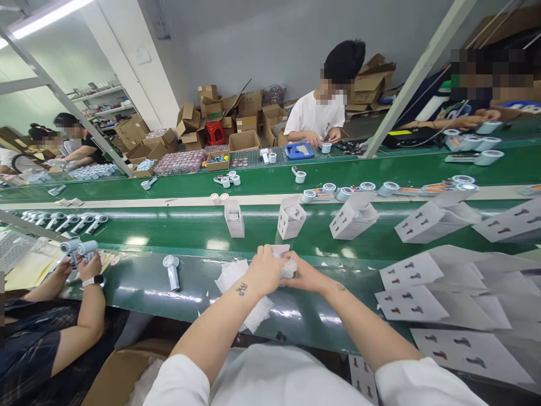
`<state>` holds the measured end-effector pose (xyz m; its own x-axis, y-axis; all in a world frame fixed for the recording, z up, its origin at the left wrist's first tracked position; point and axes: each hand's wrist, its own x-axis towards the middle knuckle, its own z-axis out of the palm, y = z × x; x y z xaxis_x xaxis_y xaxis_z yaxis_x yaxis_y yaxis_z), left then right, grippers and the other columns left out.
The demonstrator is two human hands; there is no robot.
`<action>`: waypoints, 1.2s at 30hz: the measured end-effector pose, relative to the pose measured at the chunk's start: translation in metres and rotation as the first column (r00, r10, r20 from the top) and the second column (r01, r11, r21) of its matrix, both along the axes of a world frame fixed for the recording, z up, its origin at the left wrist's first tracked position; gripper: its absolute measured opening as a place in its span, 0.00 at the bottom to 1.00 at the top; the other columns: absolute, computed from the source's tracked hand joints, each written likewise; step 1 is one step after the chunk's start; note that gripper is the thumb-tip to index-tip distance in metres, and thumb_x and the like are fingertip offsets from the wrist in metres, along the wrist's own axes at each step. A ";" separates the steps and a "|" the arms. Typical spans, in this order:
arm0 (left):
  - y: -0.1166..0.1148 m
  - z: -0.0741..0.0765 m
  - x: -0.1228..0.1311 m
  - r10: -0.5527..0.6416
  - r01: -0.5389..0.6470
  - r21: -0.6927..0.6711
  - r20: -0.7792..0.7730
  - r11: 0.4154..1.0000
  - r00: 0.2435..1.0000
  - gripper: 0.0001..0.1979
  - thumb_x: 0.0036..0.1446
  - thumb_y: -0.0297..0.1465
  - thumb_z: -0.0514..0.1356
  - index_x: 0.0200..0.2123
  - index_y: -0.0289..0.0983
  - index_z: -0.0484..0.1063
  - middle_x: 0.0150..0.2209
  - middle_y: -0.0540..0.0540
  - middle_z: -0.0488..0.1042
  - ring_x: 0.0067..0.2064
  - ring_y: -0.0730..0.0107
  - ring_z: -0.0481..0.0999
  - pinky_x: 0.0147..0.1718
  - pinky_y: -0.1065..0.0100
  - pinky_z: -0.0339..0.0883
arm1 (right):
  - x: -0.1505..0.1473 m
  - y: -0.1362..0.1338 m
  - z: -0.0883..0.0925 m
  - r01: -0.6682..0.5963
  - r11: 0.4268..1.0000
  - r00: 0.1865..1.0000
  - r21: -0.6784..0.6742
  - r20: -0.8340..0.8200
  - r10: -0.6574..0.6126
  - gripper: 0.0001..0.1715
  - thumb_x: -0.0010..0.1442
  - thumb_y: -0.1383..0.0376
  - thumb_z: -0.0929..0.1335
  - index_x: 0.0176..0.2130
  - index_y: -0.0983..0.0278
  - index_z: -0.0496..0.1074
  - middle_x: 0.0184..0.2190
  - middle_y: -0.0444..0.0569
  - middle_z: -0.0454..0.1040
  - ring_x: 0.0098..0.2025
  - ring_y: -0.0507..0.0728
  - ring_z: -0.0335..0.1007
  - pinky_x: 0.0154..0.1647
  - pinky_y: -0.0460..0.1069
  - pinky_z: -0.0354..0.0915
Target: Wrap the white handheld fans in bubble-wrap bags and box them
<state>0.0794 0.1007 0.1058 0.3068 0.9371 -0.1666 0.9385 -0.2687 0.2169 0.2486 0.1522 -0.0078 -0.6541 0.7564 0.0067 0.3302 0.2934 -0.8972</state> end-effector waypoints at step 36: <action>-0.121 -0.153 -0.302 0.819 -0.954 -0.296 0.534 -0.050 -0.209 0.14 0.53 0.36 0.55 0.40 0.34 0.69 0.42 0.37 0.74 0.47 0.53 0.74 0.47 0.59 0.65 | -0.267 0.099 0.061 -0.106 0.989 0.994 0.105 0.048 0.101 0.37 0.43 0.66 0.73 0.51 0.62 0.57 0.42 0.50 0.66 0.39 0.58 0.66 0.43 0.54 0.64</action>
